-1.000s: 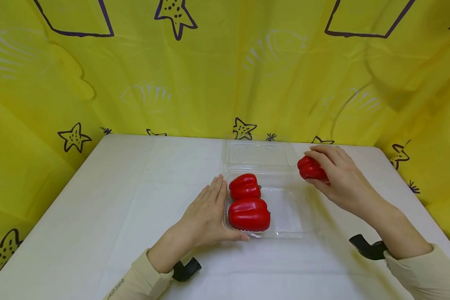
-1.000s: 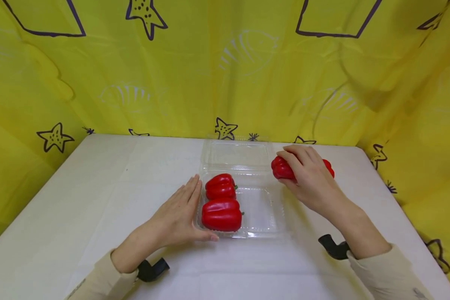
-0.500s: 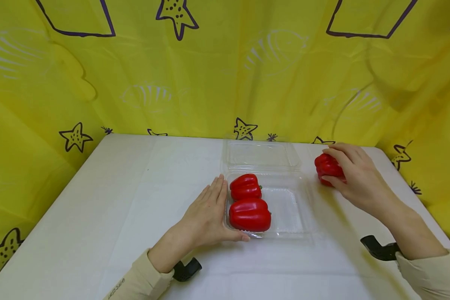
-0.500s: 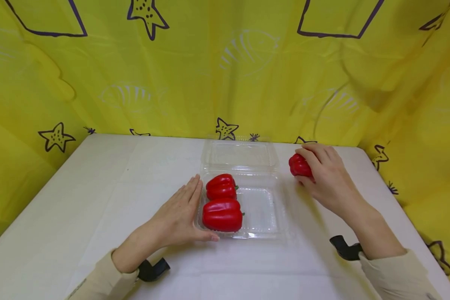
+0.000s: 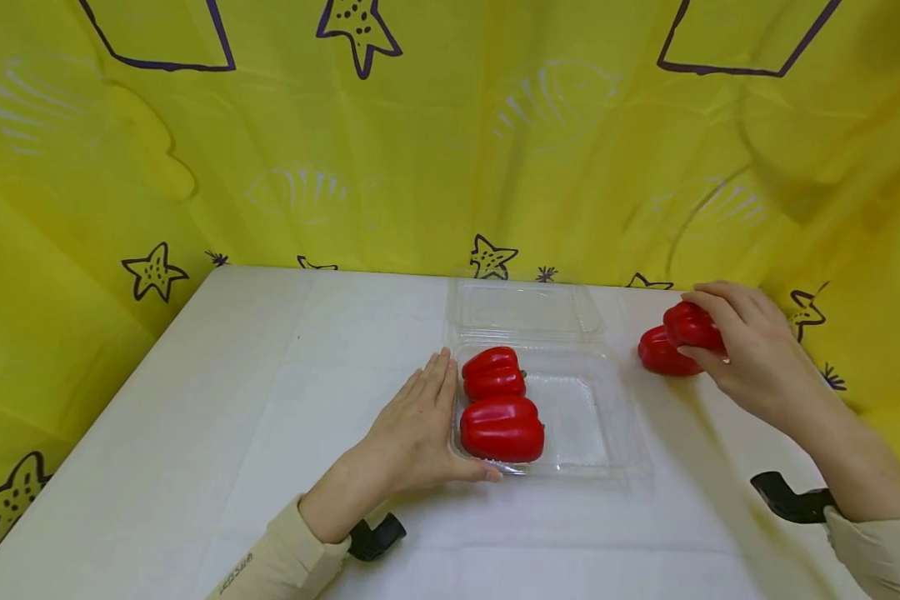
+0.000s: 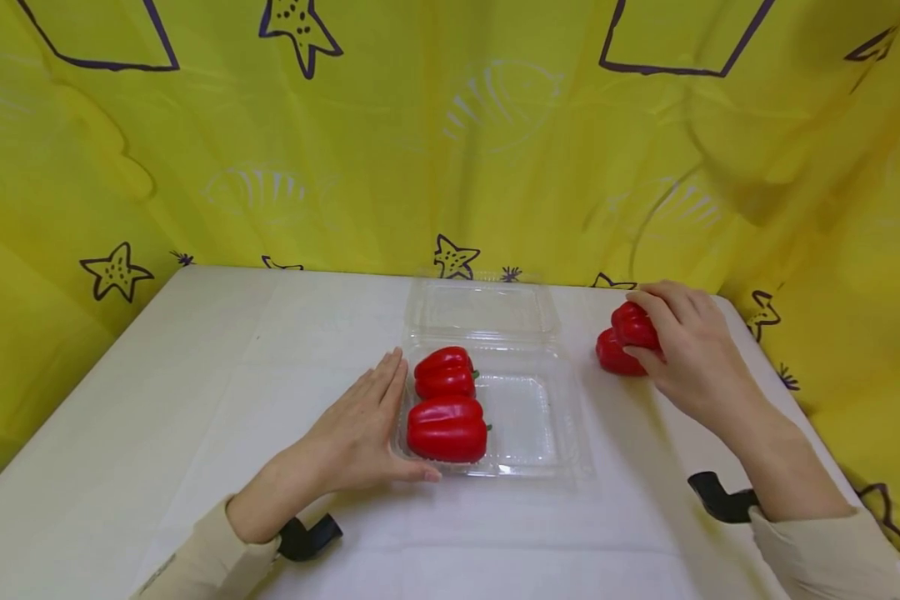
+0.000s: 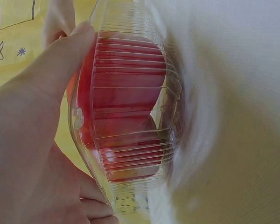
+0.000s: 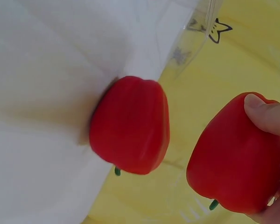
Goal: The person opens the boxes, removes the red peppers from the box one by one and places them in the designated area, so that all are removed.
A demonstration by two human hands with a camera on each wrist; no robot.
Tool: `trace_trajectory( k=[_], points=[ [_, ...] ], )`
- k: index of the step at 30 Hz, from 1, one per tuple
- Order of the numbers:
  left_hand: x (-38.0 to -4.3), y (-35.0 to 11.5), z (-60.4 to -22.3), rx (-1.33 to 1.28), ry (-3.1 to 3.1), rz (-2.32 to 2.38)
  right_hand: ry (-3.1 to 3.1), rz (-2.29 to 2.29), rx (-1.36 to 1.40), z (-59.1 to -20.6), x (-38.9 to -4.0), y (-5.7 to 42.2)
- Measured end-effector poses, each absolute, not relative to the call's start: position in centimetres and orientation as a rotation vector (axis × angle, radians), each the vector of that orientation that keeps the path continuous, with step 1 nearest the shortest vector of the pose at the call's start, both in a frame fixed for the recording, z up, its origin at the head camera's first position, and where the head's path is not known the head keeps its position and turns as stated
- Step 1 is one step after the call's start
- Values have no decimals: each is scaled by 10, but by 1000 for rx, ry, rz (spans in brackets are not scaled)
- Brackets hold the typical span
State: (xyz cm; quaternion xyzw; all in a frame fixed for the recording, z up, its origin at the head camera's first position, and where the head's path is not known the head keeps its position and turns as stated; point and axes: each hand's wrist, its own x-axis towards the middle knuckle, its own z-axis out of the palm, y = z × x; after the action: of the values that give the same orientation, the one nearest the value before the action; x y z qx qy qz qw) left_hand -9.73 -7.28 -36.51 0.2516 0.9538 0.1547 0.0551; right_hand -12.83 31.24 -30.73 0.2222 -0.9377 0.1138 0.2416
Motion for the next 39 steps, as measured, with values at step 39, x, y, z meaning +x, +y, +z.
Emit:
trace_trajectory(
  k=[39],
  points=[
    [-98, -72, -365, 760, 2887, 473, -2575, 102, 501, -323, -133, 379]
  ],
)
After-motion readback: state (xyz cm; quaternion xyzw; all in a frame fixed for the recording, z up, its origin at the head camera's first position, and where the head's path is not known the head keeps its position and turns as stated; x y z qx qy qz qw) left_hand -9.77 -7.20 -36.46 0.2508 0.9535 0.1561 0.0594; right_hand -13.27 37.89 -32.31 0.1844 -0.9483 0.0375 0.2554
